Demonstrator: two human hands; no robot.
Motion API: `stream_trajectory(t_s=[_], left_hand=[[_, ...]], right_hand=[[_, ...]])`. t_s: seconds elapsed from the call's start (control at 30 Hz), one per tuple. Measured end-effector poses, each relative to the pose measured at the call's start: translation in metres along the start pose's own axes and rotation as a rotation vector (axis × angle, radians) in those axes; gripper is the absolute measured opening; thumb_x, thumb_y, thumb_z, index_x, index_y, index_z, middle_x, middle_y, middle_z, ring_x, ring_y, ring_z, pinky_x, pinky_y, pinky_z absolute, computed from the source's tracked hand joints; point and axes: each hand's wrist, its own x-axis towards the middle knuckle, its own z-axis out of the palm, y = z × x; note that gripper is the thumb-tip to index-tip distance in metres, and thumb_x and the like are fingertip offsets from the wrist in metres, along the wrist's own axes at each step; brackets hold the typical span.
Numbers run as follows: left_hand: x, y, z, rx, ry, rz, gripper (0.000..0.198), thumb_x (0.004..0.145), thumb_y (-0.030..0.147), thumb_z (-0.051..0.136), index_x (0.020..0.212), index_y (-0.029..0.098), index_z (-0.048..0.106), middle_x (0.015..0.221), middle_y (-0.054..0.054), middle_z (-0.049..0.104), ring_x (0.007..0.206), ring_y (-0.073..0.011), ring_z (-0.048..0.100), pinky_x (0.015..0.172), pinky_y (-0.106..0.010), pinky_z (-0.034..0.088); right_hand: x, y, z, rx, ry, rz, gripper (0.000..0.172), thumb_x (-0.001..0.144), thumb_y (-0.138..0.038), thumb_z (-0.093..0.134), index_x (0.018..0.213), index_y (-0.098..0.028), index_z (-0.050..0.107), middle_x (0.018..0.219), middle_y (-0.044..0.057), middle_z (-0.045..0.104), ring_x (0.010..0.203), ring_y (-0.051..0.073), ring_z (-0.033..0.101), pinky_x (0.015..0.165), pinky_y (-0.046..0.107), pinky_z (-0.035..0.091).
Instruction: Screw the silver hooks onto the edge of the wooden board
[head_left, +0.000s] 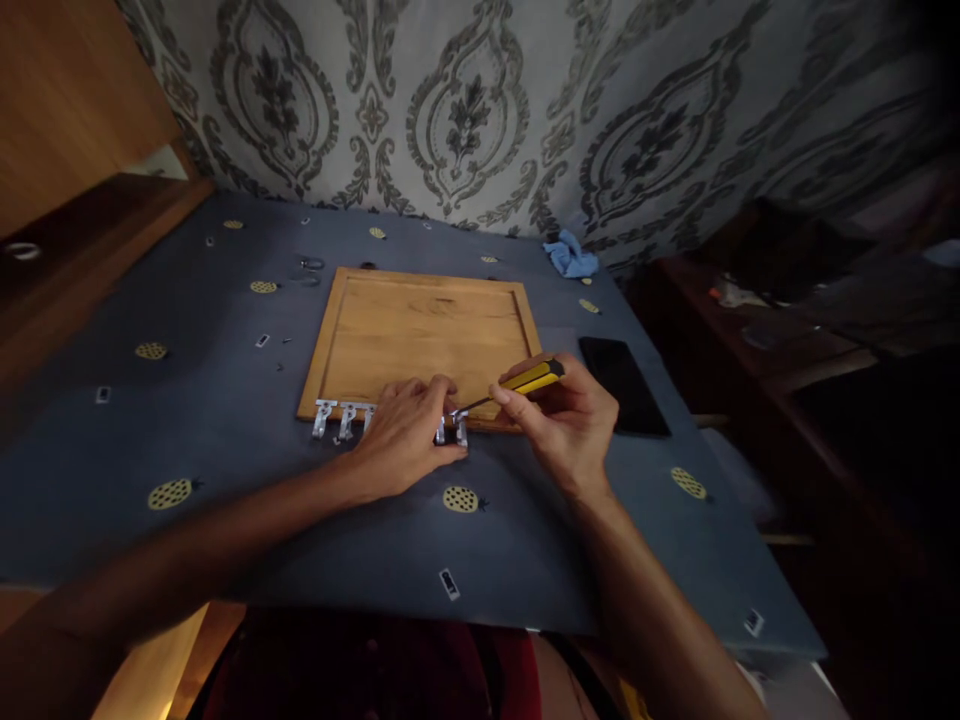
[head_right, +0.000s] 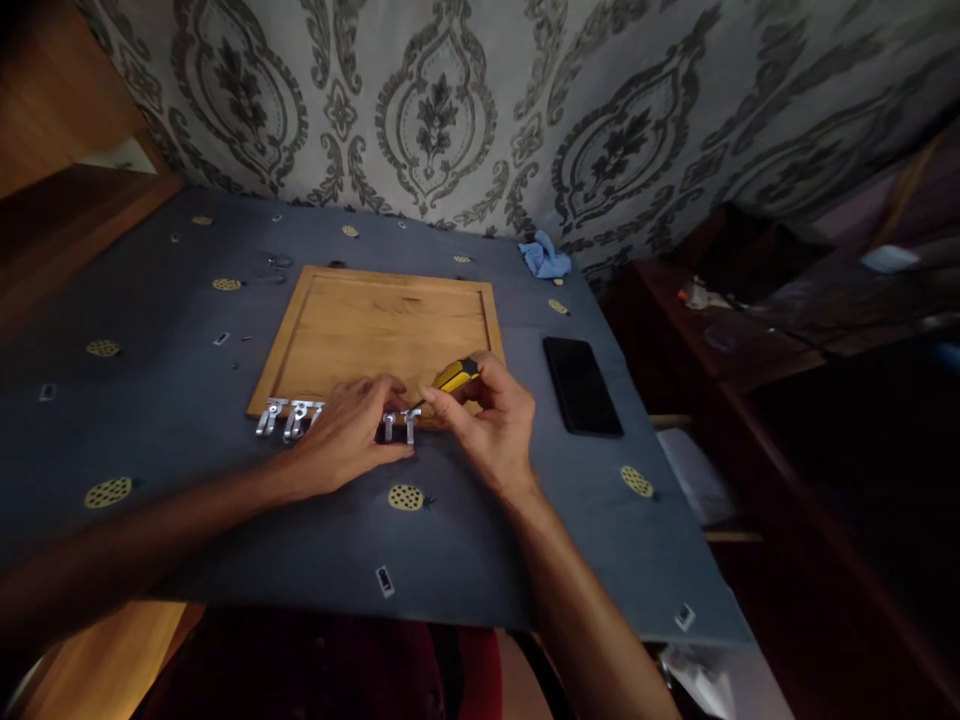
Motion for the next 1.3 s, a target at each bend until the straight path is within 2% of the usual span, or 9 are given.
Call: stream_trajectory(t_s=[0.2, 0.4, 0.5, 0.57, 0.63, 0.73, 0.9, 1.07, 1.3], left_hand=[[0.001, 0.000, -0.001, -0.037, -0.016, -0.014, 0.053, 0.077, 0.027, 0.082, 0.115, 0.021, 0.045, 0.114, -0.005, 0.070, 0.111, -0.0305, 0.062, 0.095, -0.048, 0.045], [0.001, -0.003, 0.002, -0.022, -0.002, 0.000, 0.053, 0.076, 0.026, 0.083, 0.113, 0.021, 0.046, 0.114, -0.006, 0.070, 0.106, -0.0300, 0.064, 0.093, -0.048, 0.045], [0.001, -0.005, 0.004, -0.025, 0.016, 0.027, 0.053, 0.076, 0.026, 0.082, 0.115, 0.020, 0.046, 0.115, -0.007, 0.070, 0.107, -0.0301, 0.063, 0.094, -0.048, 0.045], [0.000, -0.006, 0.005, -0.030, 0.029, 0.036, 0.054, 0.077, 0.025, 0.081, 0.116, 0.020, 0.046, 0.115, -0.007, 0.070, 0.108, -0.0299, 0.063, 0.094, -0.048, 0.045], [0.000, -0.006, 0.005, -0.034, 0.032, 0.037, 0.053, 0.078, 0.026, 0.081, 0.117, 0.020, 0.046, 0.115, -0.007, 0.070, 0.108, -0.0292, 0.063, 0.094, -0.048, 0.045], [0.001, -0.005, 0.005, -0.026, 0.023, 0.028, 0.052, 0.078, 0.027, 0.081, 0.116, 0.020, 0.046, 0.114, -0.007, 0.070, 0.107, -0.0292, 0.064, 0.095, -0.049, 0.044], [0.001, -0.003, 0.005, -0.018, 0.028, 0.000, 0.054, 0.074, 0.025, 0.085, 0.113, 0.020, 0.047, 0.113, -0.006, 0.070, 0.108, -0.0307, 0.064, 0.095, -0.049, 0.045], [0.001, -0.005, 0.006, -0.018, 0.035, 0.021, 0.056, 0.074, 0.026, 0.086, 0.115, 0.020, 0.047, 0.114, -0.006, 0.070, 0.108, -0.0305, 0.064, 0.095, -0.048, 0.045], [0.001, -0.008, 0.008, -0.021, 0.054, 0.046, 0.060, 0.075, 0.026, 0.086, 0.119, 0.018, 0.046, 0.114, -0.006, 0.070, 0.109, -0.0308, 0.063, 0.094, -0.048, 0.045]], right_hand=[[0.004, -0.004, -0.011, 0.005, 0.299, -0.086, 0.032, 0.079, -0.044, 0.083, 0.077, -0.021, 0.060, 0.066, -0.003, 0.064, 0.048, 0.013, 0.062, 0.048, 0.026, 0.054], [-0.010, 0.022, -0.043, -0.033, 0.302, 0.069, 0.030, 0.078, -0.044, 0.083, 0.081, -0.021, 0.064, 0.068, 0.001, 0.070, 0.055, 0.018, 0.068, 0.056, 0.031, 0.056], [-0.024, 0.033, -0.058, -0.059, 0.329, 0.120, 0.029, 0.080, -0.043, 0.081, 0.091, -0.021, 0.066, 0.078, 0.003, 0.073, 0.068, 0.021, 0.073, 0.064, 0.034, 0.059], [-0.034, 0.038, -0.065, -0.191, 0.267, 0.054, 0.023, 0.085, -0.039, 0.077, 0.098, -0.022, 0.068, 0.088, 0.004, 0.075, 0.080, 0.022, 0.074, 0.073, 0.036, 0.060], [-0.041, 0.042, -0.069, -0.370, 0.136, -0.108, 0.015, 0.091, -0.032, 0.071, 0.103, -0.023, 0.071, 0.099, 0.006, 0.074, 0.092, 0.022, 0.072, 0.082, 0.039, 0.060], [-0.049, 0.049, -0.069, -0.582, -0.081, -0.315, 0.020, 0.097, -0.023, 0.061, 0.115, -0.025, 0.071, 0.115, 0.009, 0.069, 0.104, 0.023, 0.069, 0.090, 0.041, 0.059], [-0.055, 0.058, -0.062, -0.848, -0.266, -0.359, 0.035, 0.102, -0.025, 0.050, 0.136, -0.024, 0.058, 0.132, 0.015, 0.061, 0.117, 0.028, 0.065, 0.094, 0.047, 0.060], [-0.059, 0.055, -0.059, -0.978, -0.252, -0.443, 0.040, 0.099, -0.031, 0.057, 0.137, -0.018, 0.055, 0.126, 0.017, 0.062, 0.111, 0.032, 0.063, 0.090, 0.050, 0.059], [-0.063, 0.049, -0.057, -0.955, -0.194, -0.442, 0.024, 0.098, -0.030, 0.059, 0.116, -0.016, 0.065, 0.114, 0.016, 0.062, 0.099, 0.028, 0.064, 0.080, 0.045, 0.058]])
